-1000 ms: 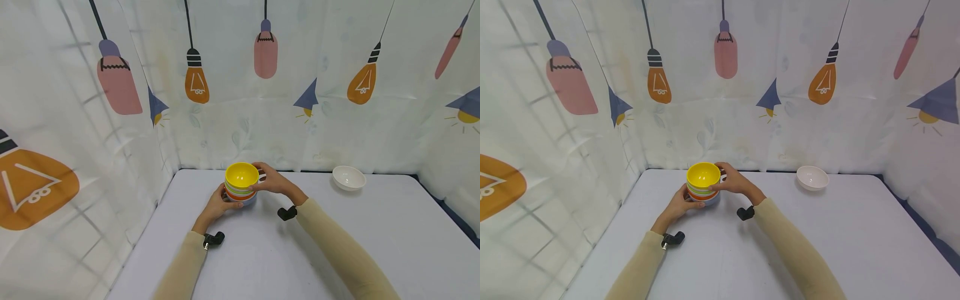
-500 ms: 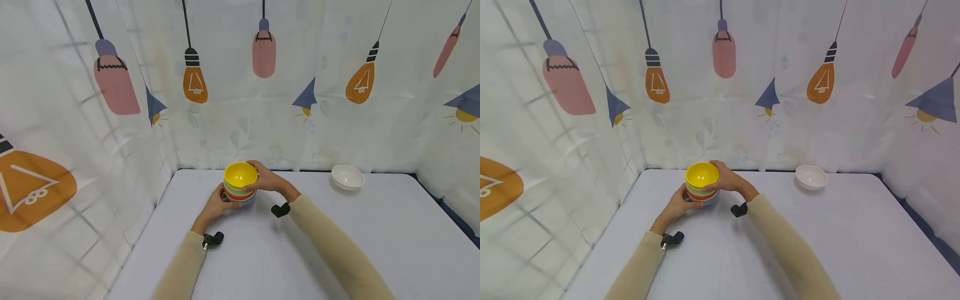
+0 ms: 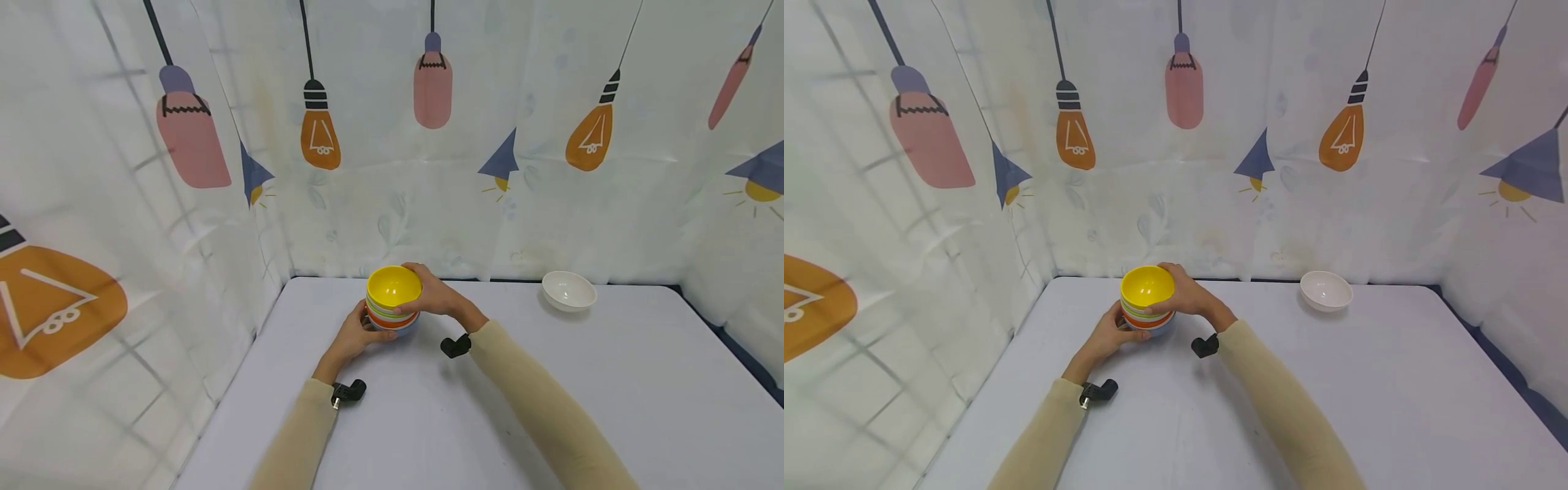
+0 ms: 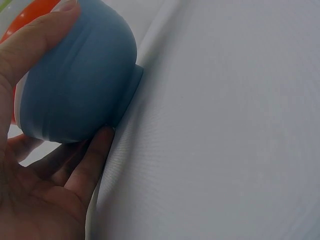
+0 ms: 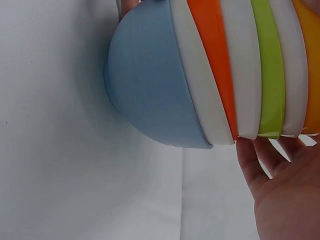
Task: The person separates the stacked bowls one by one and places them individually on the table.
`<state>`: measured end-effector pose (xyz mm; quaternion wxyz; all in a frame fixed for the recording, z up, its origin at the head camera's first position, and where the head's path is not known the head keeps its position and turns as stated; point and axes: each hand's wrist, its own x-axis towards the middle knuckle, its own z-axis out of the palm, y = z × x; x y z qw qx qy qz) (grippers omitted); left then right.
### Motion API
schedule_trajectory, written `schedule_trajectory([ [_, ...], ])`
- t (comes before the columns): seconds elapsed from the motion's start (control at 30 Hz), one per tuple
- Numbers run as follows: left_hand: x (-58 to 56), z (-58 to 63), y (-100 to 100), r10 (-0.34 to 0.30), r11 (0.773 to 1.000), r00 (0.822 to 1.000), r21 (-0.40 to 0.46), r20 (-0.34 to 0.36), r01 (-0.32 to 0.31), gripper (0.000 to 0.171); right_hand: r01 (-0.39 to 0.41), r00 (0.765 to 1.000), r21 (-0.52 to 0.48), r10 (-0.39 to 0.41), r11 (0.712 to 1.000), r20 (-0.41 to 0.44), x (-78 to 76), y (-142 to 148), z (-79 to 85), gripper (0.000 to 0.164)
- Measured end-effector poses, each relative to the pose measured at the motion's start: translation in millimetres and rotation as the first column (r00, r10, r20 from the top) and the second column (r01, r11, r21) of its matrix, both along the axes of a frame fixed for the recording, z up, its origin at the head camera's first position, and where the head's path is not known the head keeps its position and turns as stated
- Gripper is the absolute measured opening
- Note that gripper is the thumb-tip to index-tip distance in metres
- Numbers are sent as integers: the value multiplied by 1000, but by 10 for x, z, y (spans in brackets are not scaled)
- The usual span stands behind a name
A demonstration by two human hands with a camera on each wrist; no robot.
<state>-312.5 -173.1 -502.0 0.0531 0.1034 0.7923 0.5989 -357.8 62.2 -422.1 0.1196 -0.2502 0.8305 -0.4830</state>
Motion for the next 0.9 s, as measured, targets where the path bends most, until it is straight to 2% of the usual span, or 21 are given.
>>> schedule_trajectory([
  [0.4,0,-18,-11,0,1000,1000,-6,-4,0,93,41,997,-13,-41,999,-67,-2,-27,-52,98],
  [0.9,3,-5,-1,-5,1000,1000,-19,-20,5,94,87,988,-27,-90,996,-129,47,-63,-38,101],
])
